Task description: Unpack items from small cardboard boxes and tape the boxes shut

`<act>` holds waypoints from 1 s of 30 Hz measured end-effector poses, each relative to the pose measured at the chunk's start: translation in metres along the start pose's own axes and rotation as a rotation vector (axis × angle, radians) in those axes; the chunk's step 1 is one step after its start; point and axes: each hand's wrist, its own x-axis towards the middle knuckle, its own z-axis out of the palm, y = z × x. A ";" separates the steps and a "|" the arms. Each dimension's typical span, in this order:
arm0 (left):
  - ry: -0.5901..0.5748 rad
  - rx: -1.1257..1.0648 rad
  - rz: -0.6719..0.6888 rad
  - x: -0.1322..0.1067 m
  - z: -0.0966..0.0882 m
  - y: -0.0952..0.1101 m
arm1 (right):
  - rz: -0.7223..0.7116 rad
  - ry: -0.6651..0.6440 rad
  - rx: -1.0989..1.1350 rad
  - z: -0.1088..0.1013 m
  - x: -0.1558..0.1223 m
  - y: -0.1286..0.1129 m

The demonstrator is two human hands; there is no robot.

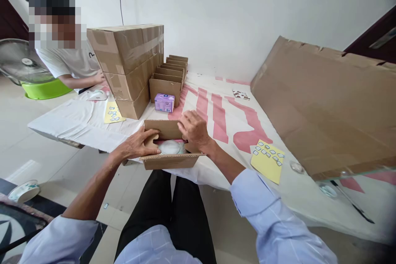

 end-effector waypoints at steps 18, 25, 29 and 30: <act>0.207 -0.900 0.127 -0.029 0.027 -0.060 | -0.146 -0.470 -0.019 -0.063 -0.050 0.036; 0.247 -0.540 0.092 -0.040 0.027 -0.060 | -0.008 -0.535 0.108 -0.068 -0.037 0.024; 0.255 -0.544 0.134 -0.041 0.035 -0.048 | -0.014 -0.688 0.351 -0.071 -0.012 0.009; 0.259 -0.547 0.141 -0.042 0.038 -0.046 | -0.043 -0.700 0.342 -0.067 -0.007 0.004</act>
